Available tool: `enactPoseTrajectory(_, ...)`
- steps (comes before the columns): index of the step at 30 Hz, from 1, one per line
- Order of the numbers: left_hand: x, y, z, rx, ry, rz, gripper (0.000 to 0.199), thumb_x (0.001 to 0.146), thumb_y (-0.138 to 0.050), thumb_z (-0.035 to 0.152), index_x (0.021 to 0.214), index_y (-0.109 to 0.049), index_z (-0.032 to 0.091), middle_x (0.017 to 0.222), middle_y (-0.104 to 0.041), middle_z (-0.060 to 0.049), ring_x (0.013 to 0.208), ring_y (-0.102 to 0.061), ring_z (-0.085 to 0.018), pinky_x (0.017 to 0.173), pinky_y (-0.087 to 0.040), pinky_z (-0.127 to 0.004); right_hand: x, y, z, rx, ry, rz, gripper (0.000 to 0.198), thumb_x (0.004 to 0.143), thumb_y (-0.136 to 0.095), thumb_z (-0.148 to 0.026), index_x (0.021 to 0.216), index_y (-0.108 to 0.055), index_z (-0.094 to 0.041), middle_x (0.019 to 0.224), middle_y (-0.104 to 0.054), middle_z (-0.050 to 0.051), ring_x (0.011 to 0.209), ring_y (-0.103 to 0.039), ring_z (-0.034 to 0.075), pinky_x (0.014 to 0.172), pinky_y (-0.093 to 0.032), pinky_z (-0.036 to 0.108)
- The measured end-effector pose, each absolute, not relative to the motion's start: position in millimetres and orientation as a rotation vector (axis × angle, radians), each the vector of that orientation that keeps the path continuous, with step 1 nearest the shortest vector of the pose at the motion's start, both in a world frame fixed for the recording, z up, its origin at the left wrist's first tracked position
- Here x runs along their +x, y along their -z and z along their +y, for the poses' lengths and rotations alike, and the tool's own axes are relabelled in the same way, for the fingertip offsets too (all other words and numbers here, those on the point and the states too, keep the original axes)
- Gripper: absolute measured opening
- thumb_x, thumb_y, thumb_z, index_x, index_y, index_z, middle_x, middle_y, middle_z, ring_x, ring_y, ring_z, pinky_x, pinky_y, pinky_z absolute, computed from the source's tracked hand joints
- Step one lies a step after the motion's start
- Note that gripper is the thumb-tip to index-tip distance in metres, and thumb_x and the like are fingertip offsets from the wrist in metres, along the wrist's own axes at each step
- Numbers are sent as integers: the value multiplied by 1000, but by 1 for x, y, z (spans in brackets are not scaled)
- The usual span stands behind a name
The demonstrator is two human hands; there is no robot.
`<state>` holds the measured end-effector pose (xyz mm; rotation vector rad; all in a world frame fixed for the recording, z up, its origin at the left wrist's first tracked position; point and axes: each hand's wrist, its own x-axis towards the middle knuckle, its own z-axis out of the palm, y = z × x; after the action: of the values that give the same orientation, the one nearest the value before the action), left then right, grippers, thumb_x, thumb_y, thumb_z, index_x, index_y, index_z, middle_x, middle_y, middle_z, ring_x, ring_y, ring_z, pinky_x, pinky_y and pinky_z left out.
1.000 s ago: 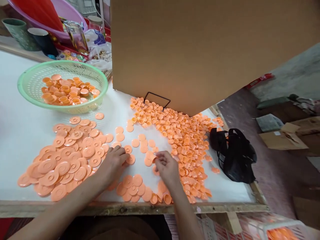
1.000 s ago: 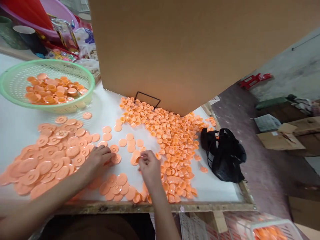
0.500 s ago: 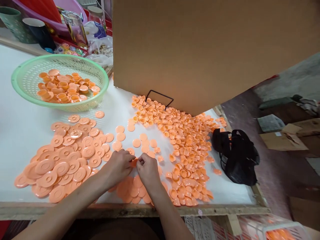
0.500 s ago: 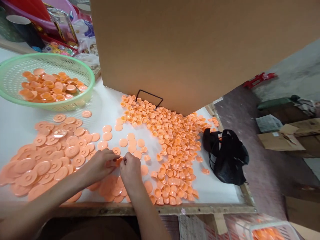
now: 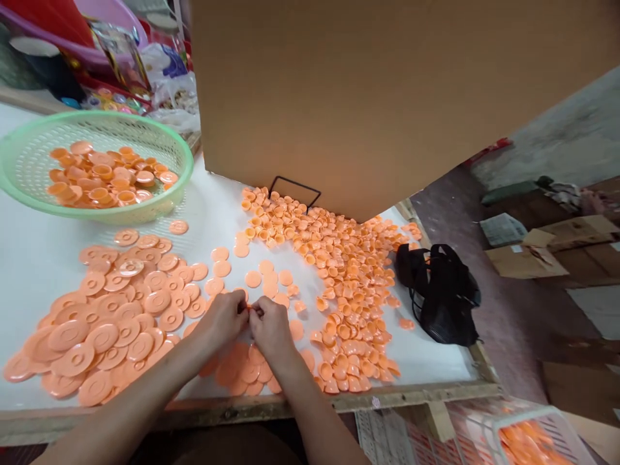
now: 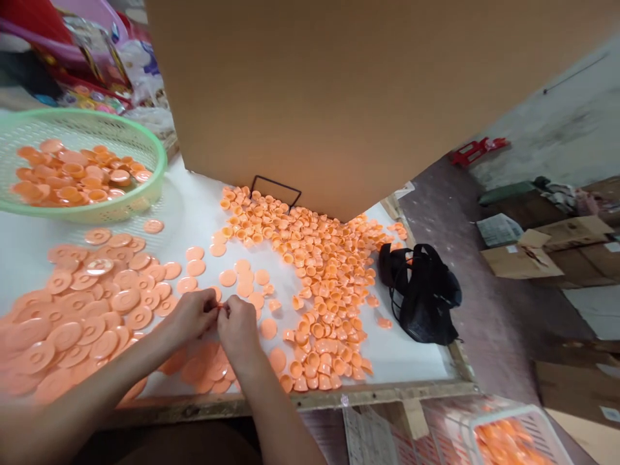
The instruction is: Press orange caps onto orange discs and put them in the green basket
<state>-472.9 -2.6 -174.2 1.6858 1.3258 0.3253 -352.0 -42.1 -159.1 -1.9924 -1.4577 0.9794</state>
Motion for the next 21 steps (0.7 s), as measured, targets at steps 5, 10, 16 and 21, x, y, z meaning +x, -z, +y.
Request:
enactPoseTrajectory(5,-500,148,23,1728,-532,1457,11,74,-49,13,65,-53,18,52,-55,4,48,-53,-10,48,-34,-19,-282,148,-58,-1942,-788,-1244,29,80,-52,-40,87,-70,-19,79,-67,6,58,-59,18,54,-48,29)
enactPoseTrajectory(10,-594,76,121,1441,-1152,1937,13,74,-57,22,85,-61,16,58,-59,4,50,-58,-11,52,-45,-21,-213,152,-71,-2300,-208,-1404,33,77,-50,-35,94,-71,-17,95,-64,12,75,-61,24,72,-49,37)
enactPoseTrajectory(16,-613,70,142,1654,-1101,1927,22,78,-62,30,95,-66,16,65,-61,3,58,-56,-12,60,-44,-25,-212,154,-70,-2354,-206,-1375,31,75,-42,-25,85,-71,-17,92,-69,13,80,-63,26,76,-48,39)
enactPoseTrajectory(21,-541,136,70,2284,-499,1334,17,75,-66,22,92,-70,21,95,-69,-4,86,-59,-21,71,-42,-31,-261,143,-50,-1979,-696,-1164,21,71,-53,-34,79,-66,-20,71,-67,4,63,-61,20,59,-49,29)
